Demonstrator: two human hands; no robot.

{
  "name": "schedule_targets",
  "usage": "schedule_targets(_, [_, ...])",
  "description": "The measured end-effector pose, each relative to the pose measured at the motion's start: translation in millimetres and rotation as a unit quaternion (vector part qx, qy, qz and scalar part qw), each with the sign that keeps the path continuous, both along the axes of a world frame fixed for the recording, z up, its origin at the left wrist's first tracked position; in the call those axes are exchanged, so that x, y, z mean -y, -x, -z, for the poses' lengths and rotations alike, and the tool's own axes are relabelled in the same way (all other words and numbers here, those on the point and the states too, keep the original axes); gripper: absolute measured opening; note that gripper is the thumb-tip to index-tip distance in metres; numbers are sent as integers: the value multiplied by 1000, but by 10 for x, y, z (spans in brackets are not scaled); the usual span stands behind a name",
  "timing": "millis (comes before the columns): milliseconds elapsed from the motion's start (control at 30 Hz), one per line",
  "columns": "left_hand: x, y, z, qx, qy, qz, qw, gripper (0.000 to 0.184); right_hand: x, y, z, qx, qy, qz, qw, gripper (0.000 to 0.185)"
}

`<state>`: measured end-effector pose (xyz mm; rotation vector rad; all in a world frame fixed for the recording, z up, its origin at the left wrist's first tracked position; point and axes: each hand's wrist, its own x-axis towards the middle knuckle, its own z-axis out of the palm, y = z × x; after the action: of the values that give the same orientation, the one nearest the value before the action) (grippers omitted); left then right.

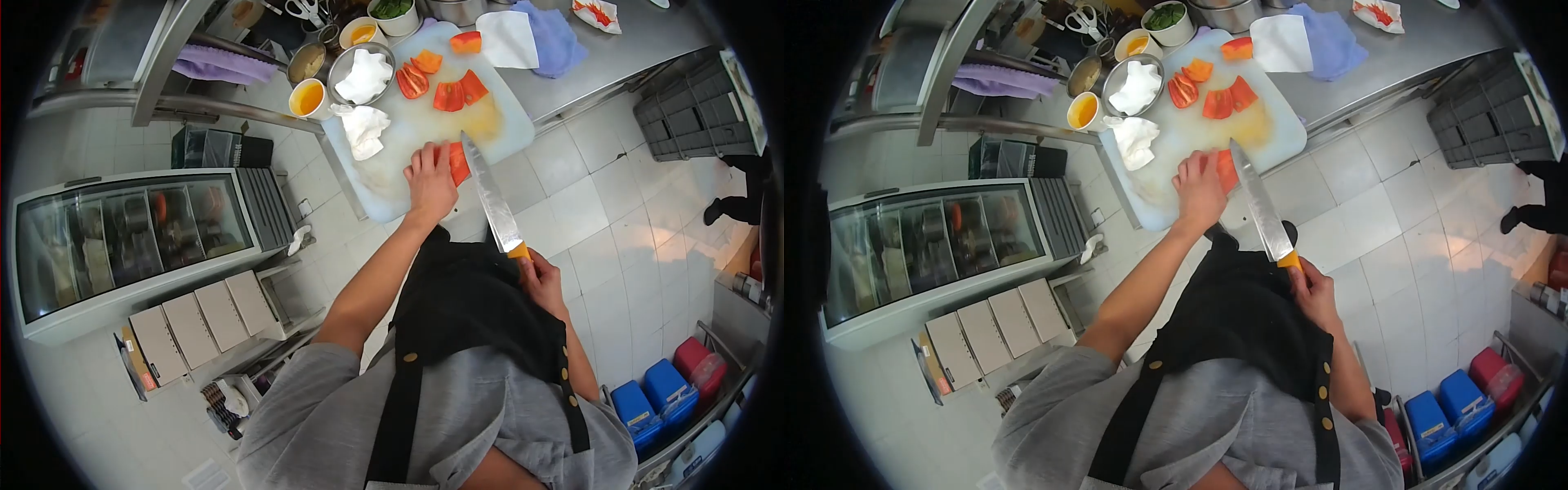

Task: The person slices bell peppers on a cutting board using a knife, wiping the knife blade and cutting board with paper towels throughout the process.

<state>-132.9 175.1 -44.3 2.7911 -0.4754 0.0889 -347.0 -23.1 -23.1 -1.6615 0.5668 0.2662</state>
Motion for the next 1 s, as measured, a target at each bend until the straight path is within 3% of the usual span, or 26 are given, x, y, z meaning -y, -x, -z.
schedule_targets(67, [-27,9,15,32,-41,47,998,53,15,-13,-54,-2,1,-6,1000,30])
schedule_targets(433, [-133,7,121,41,37,62,997,53,-29,-259,-233,16,63,-38,997,26])
schedule_targets(500, [-152,26,105,40,43,63,996,53,-46,-295,-302,-42,26,-15,999,28])
schedule_targets(633, [-164,41,97,35,51,61,996,54,4,-119,-92,-1,64,-41,997,29])
schedule_targets(733, [-235,30,120,14,122,71,990,55,-12,-138,-160,-20,38,-31,999,30])
schedule_targets(1000, [-358,74,36,-5,124,92,988,57,-51,-238,-110,-62,-16,-1,998,31])
